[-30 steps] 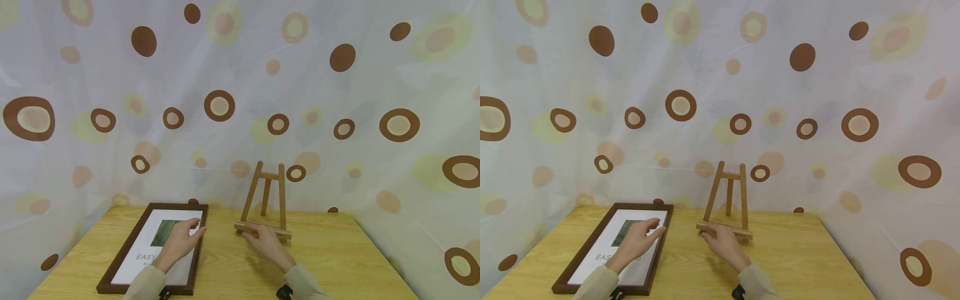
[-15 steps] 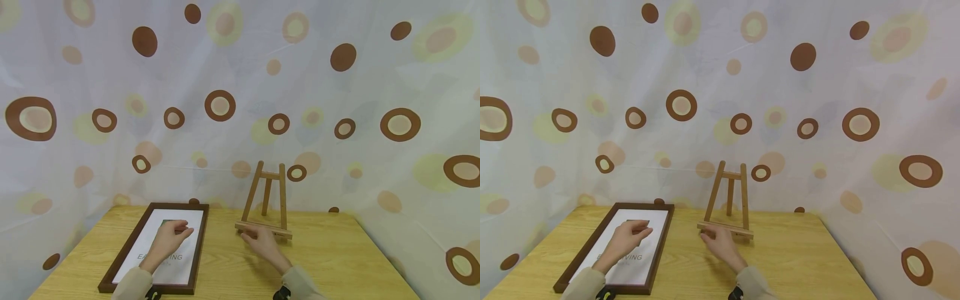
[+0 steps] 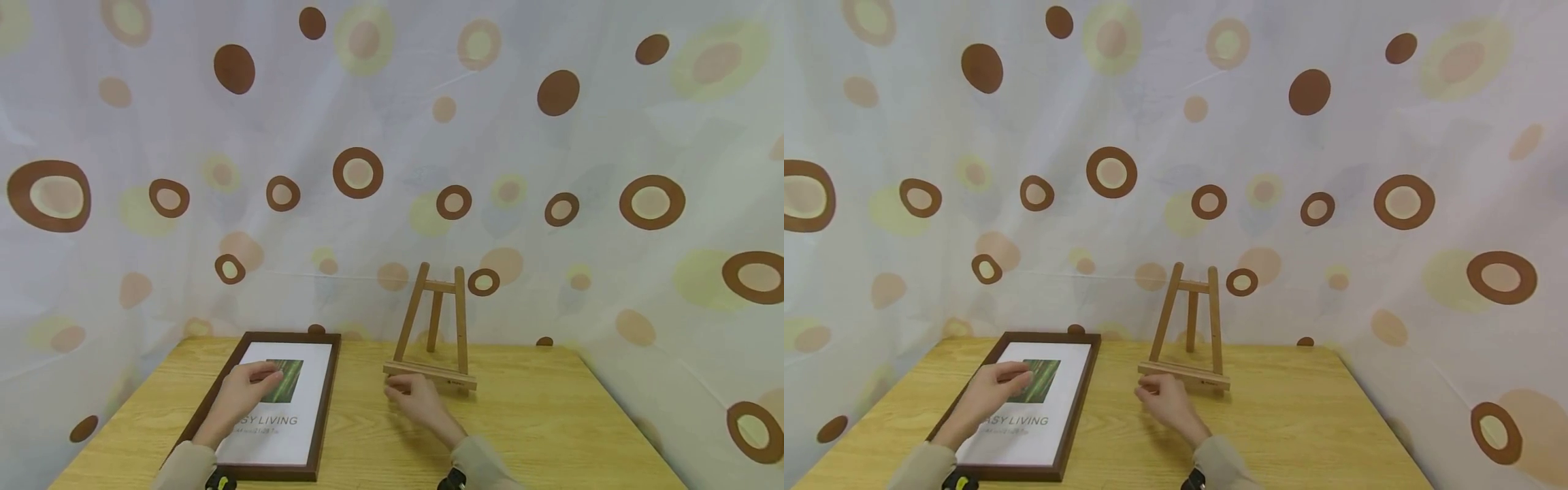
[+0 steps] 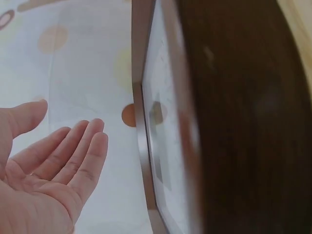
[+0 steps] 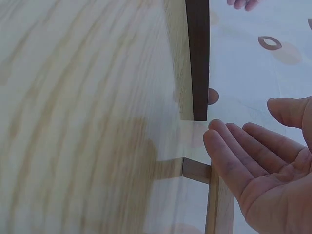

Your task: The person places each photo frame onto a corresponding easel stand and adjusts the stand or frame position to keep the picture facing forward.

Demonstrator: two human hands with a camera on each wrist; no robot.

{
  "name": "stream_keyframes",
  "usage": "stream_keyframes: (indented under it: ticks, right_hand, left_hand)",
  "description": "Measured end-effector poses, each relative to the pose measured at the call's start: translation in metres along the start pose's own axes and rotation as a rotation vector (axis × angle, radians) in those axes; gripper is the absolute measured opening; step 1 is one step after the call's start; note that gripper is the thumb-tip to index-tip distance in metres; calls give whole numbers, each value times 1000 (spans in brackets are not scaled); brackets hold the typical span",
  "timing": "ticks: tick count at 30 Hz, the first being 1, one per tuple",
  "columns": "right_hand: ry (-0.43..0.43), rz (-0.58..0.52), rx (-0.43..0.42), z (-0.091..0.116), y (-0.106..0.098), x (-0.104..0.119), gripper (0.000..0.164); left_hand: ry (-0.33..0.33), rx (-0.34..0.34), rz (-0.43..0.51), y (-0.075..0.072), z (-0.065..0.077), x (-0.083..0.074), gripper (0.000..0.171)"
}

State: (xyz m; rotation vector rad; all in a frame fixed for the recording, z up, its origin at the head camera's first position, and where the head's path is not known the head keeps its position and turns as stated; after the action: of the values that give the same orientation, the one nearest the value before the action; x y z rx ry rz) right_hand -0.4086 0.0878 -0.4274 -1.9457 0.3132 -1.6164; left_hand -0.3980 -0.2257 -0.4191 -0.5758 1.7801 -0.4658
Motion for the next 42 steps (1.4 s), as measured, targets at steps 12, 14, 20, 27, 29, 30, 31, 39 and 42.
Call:
stream_keyframes:
  ticks: [12, 14, 20, 27, 29, 30, 31, 39, 42]
  right_hand:
    - [96, -200, 107, -6, 20, -11, 39]
    - [103, -209, 109, -6, 22, -13, 38]
    - [139, -278, 147, -7, 29, -20, 40]
    - [185, -344, 179, -4, 37, -25, 40]
    - [201, -373, 189, -3, 40, -24, 40]
    - [207, -388, 193, -3, 42, -23, 39]
    - [212, -403, 196, -2, 44, -23, 39]
    - [241, -445, 221, -2, 64, -15, 34]
    - [256, -461, 230, -1, 73, -14, 31]
  left_hand:
    - [-82, -31, 76, -15, 5, 22, 46]
    - [-80, -39, 72, -18, 5, 23, 46]
    - [-71, -93, 80, -31, 7, 26, 39]
    - [-64, -126, 103, -43, 8, 37, 37]
    - [-75, -135, 111, -47, 10, 41, 37]
    - [-84, -140, 113, -48, 10, 44, 37]
    - [-86, -141, 115, -50, 11, 46, 37]
    - [-147, -139, 78, -67, 16, 67, 39]
    - [-173, -133, 47, -73, 17, 74, 40]
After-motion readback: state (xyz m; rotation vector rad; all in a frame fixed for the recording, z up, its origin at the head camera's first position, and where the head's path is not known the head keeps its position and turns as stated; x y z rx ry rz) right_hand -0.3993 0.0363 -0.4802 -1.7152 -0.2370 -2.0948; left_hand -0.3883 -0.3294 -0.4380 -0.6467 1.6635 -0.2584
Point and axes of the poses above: each hand's wrist, its own z-axis away from the middle knuckle, its own y-axis out of the palm, x = y × z, the point moved 9 cm from there along -z, towards the middle knuckle, and after that the axes turned 8 degrees about y, right-handed, at the moved point
